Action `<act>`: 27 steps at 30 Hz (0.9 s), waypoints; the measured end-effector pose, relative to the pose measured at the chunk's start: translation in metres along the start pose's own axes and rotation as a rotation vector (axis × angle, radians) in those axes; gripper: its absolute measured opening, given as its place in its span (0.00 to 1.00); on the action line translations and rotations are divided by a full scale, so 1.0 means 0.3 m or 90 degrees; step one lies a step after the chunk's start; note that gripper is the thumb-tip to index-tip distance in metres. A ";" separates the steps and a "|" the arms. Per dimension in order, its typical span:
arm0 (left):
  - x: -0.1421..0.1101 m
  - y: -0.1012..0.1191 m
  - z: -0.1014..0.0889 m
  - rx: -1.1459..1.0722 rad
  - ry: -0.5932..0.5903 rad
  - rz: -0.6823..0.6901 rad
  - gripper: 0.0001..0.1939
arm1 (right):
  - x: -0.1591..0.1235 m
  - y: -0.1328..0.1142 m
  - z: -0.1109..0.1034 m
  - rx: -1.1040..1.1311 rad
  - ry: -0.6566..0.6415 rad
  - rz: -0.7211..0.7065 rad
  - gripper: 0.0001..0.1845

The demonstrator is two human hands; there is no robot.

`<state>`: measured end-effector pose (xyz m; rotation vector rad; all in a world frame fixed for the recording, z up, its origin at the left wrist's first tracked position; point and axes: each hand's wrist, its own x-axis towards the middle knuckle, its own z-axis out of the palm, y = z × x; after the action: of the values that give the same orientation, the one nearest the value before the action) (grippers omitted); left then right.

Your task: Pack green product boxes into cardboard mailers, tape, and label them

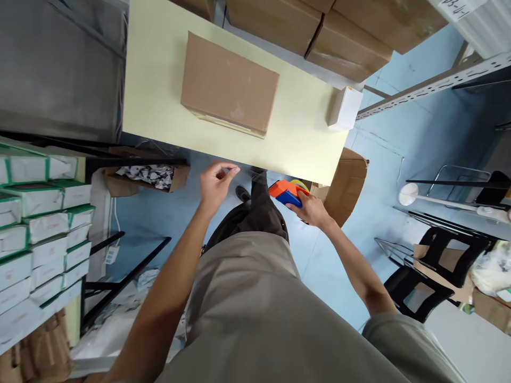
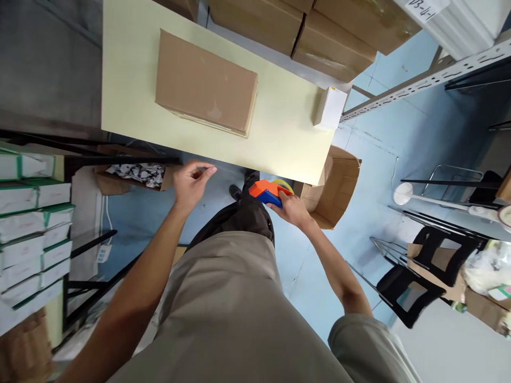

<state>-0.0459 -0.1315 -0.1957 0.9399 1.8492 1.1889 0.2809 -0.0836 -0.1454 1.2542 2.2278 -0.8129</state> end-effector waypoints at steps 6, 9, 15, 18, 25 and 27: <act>0.152 -0.118 0.114 -0.046 0.021 -0.067 0.07 | 0.202 0.089 0.039 -0.126 0.193 0.018 0.25; 0.247 -0.164 0.172 -0.040 0.067 -0.041 0.04 | 0.327 0.118 0.036 -0.157 0.257 0.007 0.24; 0.339 -0.246 0.293 -0.066 0.230 -0.043 0.02 | 0.446 0.143 0.040 -0.173 0.285 -0.019 0.22; 0.352 -0.270 0.339 -0.102 0.269 -0.064 0.04 | 0.473 0.140 0.051 -0.158 0.299 -0.004 0.20; 0.381 -0.298 0.416 -0.132 0.307 -0.136 0.13 | 0.509 0.116 0.030 -0.153 0.257 0.032 0.23; 0.389 -0.302 0.424 -0.151 0.316 -0.156 0.20 | 0.507 0.109 0.020 -0.152 0.242 0.036 0.25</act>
<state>-0.0068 -0.0076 -0.3410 0.2878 2.0641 1.5364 0.2367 0.0173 -0.2554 1.4375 2.4757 -0.2890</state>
